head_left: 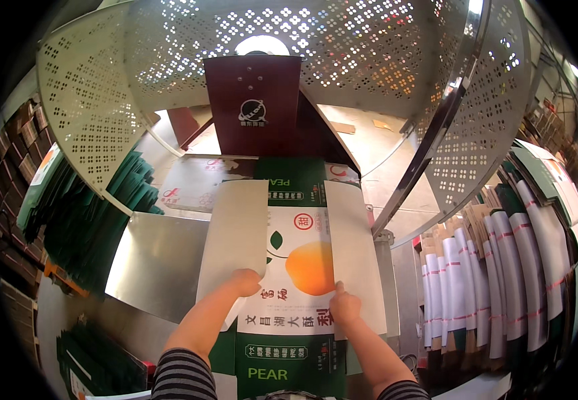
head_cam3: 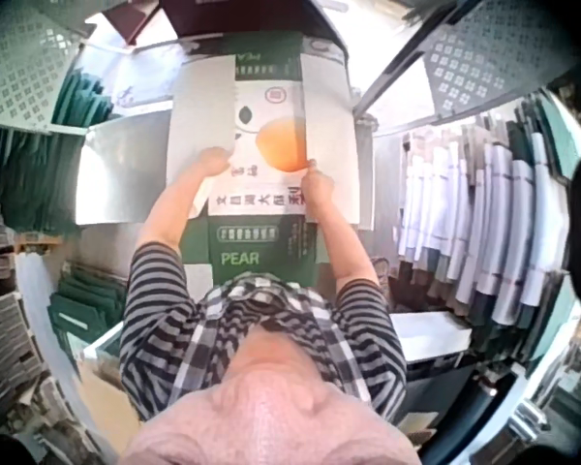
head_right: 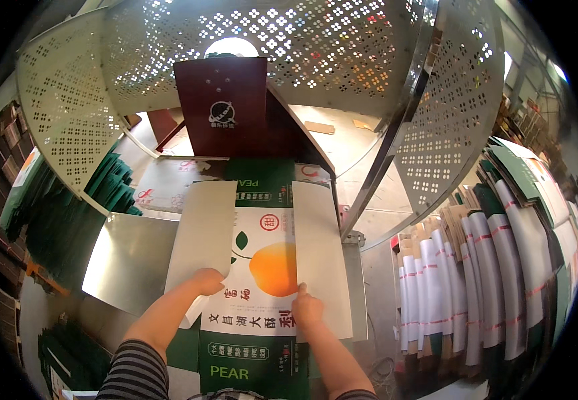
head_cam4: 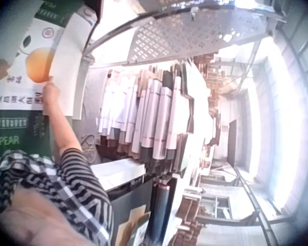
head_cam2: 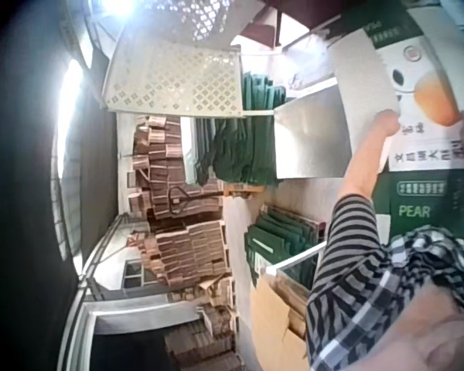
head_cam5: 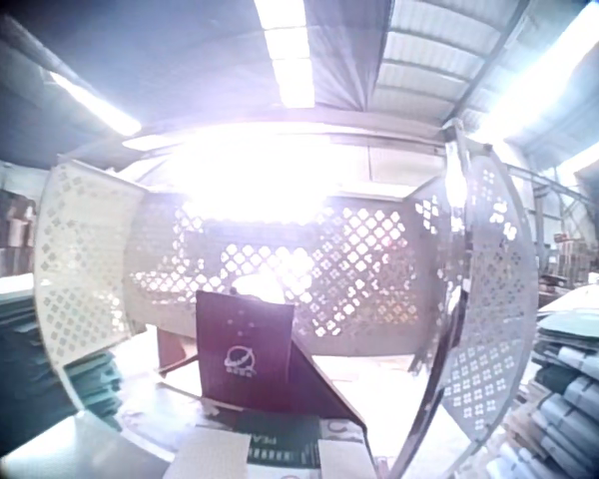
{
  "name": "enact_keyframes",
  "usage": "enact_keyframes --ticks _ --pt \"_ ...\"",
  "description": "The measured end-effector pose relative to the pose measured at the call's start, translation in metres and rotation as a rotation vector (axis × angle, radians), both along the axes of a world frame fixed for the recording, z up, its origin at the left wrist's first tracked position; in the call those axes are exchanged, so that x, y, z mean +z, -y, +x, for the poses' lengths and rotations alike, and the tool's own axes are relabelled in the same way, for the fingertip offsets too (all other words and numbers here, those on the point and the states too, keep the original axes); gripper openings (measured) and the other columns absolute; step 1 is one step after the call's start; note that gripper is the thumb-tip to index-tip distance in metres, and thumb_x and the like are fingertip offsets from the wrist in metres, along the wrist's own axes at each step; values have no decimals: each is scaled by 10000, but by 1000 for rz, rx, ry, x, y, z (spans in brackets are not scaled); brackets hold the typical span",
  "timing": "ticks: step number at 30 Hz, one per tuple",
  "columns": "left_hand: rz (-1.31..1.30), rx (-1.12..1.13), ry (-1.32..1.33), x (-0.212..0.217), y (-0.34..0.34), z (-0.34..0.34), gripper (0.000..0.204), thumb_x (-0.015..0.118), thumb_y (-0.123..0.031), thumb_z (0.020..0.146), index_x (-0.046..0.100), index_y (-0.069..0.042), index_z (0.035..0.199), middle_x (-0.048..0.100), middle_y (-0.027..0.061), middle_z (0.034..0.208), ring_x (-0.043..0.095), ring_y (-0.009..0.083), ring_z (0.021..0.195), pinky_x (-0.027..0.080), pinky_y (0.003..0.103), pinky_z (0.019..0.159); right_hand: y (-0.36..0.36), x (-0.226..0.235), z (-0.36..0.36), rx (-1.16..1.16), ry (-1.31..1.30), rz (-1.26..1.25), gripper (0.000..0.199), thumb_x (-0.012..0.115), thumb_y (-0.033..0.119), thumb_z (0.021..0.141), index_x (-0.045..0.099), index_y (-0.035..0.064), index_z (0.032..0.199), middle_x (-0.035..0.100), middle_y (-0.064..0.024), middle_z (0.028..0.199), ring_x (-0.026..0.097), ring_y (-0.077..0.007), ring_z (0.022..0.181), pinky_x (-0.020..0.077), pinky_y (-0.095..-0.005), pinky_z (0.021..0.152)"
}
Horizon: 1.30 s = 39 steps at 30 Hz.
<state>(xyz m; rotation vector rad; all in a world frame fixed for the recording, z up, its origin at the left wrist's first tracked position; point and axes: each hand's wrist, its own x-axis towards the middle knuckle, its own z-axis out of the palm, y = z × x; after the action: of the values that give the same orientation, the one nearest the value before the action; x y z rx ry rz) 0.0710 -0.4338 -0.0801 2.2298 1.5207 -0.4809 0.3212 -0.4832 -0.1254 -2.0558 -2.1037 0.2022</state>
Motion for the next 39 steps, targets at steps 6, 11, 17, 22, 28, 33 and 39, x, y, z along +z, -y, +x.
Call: enact_keyframes --ticks 6,11,17,22,28,33,39 --pt "-42 -38 61 -3 -1 2 221 451 -202 651 569 -50 759 543 121 823 513 257 794 406 353 677 2 -1 4 38 39 -55 344 403 79 638 402 -13 969 517 -130 528 518 -281 483 404 -373 455" --pt "-74 -63 38 -8 1 -3 219 453 -194 643 572 -52 759 545 122 824 517 256 788 408 349 674 11 0 -5 34 136 -55 332 405 81 644 400 -15 961 517 -129 524 522 -275 485 408 -373 460" --pt "-98 18 90 1 6 7 209 478 -172 628 576 -46 762 544 125 842 518 249 803 411 345 674 10 3 4 22 142 -82 255 408 86 647 418 -8 884 518 -140 532 521 -291 496 409 -391 472" --pt "-75 84 112 -3 4 14 219 490 -187 628 581 -39 761 549 128 828 524 251 783 411 350 668 5 11 10 82 132 -137 243 406 91 647 419 -11 867 518 -161 543 516 -314 510 406 -402 487" --pt "-50 129 56 -2 11 16 229 496 -206 636 582 -38 766 552 126 823 526 248 784 408 345 676 4 7 8 122 92 -104 232 413 117 647 423 -7 843 523 -167 559 522 -310 523 408 -398 492" --pt "-10 163 7 -17 6 15 212 487 -169 632 584 -47 776 550 127 840 524 242 801 407 336 688 -1 2 5 92 68 -133 210 408 120 649 410 2 823 530 -163 573 531 -313 544 418 -394 512" --pt "-25 127 -14 -1 8 16 237 477 -194 642 578 -35 787 546 134 846 521 252 801 404 338 695 -3 -4 3 80 2 -142 171 380 119 665 401 11 796 541 -159 606 536 -312 567 423 -388 533"
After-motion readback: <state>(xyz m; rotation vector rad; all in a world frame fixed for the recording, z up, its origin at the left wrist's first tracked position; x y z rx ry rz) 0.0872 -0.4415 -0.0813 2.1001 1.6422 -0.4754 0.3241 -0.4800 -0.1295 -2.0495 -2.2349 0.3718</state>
